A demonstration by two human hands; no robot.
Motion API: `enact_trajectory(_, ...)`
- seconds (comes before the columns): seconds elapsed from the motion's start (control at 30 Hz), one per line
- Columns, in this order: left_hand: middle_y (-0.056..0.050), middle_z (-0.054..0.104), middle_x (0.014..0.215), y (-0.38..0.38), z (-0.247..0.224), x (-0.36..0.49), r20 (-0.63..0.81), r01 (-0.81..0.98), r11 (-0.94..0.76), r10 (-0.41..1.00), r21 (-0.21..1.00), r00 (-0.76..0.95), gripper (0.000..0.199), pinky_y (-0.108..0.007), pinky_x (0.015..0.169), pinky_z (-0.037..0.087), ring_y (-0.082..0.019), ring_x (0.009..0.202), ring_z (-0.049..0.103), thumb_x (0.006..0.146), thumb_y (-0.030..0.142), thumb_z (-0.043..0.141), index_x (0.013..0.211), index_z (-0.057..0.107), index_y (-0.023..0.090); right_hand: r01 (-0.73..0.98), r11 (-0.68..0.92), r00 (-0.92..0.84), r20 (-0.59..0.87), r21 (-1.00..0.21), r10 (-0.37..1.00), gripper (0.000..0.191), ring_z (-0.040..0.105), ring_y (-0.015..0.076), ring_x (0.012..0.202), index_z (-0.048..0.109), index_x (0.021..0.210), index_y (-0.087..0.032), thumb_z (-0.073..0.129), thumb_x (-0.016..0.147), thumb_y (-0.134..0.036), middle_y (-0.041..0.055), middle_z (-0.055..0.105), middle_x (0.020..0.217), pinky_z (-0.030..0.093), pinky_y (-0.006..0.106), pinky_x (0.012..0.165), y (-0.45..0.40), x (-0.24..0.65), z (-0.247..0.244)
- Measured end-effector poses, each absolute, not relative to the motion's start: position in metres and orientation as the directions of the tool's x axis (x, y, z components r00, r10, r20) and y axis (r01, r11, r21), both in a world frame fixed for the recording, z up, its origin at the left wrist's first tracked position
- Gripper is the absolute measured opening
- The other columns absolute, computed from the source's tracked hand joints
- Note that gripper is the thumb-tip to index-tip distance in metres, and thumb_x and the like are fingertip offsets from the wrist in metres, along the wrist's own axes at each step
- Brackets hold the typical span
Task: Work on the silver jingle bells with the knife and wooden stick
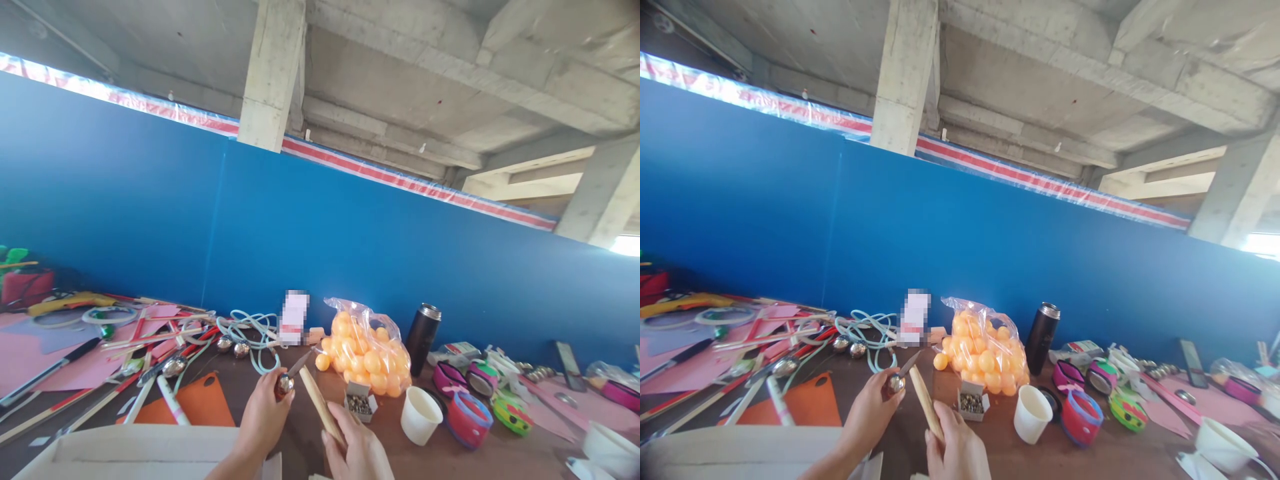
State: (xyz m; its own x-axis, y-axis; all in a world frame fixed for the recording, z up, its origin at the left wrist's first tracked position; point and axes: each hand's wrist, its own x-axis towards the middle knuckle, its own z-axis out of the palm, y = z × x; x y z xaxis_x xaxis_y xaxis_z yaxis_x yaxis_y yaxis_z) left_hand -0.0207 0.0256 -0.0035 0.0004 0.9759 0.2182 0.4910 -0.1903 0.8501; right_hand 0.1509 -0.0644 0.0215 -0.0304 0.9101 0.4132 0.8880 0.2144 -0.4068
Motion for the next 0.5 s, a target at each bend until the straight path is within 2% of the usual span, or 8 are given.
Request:
enact_trajectory(0.23, -0.004, 0.059, 0.11, 0.0217, -0.0007, -0.0212, 0.25, 0.512, -0.221, 0.968, 0.83, 0.013, 0.035, -0.023, 0.087, 0.04, -0.014, 0.099, 0.056, 0.073, 0.024, 0.049, 0.108, 0.053, 0.021, 0.881, 0.226, 0.022, 0.514, -0.415, 0.858, 0.036, 0.066, 0.0201, 0.088, 0.058, 0.112, -0.018, 0.045, 0.079, -0.025, 0.0084, 0.068, 0.104, 0.05, 0.023, 0.077, -0.0656, 0.1502, 0.0202)
enact_trajectory(0.4, -0.003, 0.058, 0.111, 0.0229, -0.0023, -0.0207, 0.231, 0.496, -0.203, 0.973, 0.844, 0.006, 0.036, -0.022, 0.086, 0.04, -0.013, 0.096, 0.057, 0.074, 0.025, 0.048, 0.109, 0.052, 0.021, 0.889, 0.212, -0.012, 0.441, -0.407, 0.897, 0.036, 0.067, 0.0205, 0.085, 0.058, 0.11, -0.019, 0.046, 0.077, -0.022, 0.007, 0.069, 0.101, 0.051, 0.024, 0.075, -0.064, 0.1494, 0.0178)
enact_trajectory(0.5, -0.003, 0.059, 0.11, 0.0232, -0.0027, -0.0203, 0.22, 0.5, -0.195, 0.976, 0.844, 0.009, 0.036, -0.022, 0.085, 0.041, -0.013, 0.095, 0.058, 0.074, 0.025, 0.049, 0.109, 0.052, 0.02, 0.884, 0.217, -0.003, 0.459, -0.414, 0.888, 0.036, 0.067, 0.021, 0.084, 0.059, 0.109, -0.02, 0.047, 0.075, -0.021, 0.0065, 0.069, 0.1, 0.051, 0.024, 0.073, -0.0619, 0.1487, 0.0138)
